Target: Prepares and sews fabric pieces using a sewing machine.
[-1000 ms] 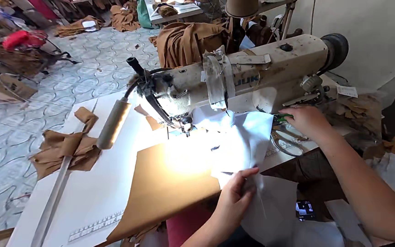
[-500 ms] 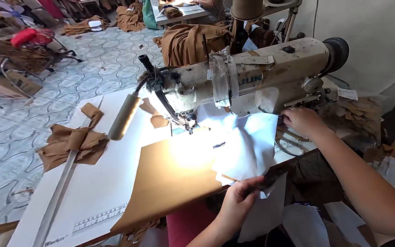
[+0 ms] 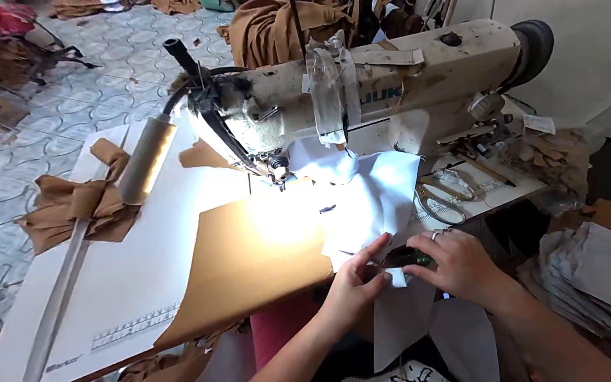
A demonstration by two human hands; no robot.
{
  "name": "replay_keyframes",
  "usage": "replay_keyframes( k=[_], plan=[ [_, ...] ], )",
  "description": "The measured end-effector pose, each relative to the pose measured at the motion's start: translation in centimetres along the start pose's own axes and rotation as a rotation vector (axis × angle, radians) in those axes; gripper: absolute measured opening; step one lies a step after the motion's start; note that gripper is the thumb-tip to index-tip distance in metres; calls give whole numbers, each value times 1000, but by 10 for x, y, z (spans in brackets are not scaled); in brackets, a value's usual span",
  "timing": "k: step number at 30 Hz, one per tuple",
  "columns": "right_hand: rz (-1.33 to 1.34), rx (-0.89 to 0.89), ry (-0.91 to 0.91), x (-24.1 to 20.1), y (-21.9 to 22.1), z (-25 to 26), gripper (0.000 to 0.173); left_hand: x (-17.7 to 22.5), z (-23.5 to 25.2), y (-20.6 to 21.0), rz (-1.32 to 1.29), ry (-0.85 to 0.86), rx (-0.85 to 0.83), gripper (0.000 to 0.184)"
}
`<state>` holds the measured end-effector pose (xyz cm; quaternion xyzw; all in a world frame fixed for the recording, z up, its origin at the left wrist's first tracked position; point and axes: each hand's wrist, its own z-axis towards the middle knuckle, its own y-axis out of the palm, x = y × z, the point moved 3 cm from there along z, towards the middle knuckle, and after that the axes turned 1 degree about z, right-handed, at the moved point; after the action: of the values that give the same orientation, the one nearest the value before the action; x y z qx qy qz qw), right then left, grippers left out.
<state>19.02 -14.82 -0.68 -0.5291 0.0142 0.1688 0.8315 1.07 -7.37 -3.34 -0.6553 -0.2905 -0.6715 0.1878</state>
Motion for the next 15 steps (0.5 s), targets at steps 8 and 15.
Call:
replay_keyframes(
  k=[8,15],
  plan=[
    [-36,145,-160,-8,19,3,36,-2,-4,0,-73,-4,19,60],
    [179,133,515,60,-14,27,46,-7,-25,9,385,-16,-363,50]
  ],
)
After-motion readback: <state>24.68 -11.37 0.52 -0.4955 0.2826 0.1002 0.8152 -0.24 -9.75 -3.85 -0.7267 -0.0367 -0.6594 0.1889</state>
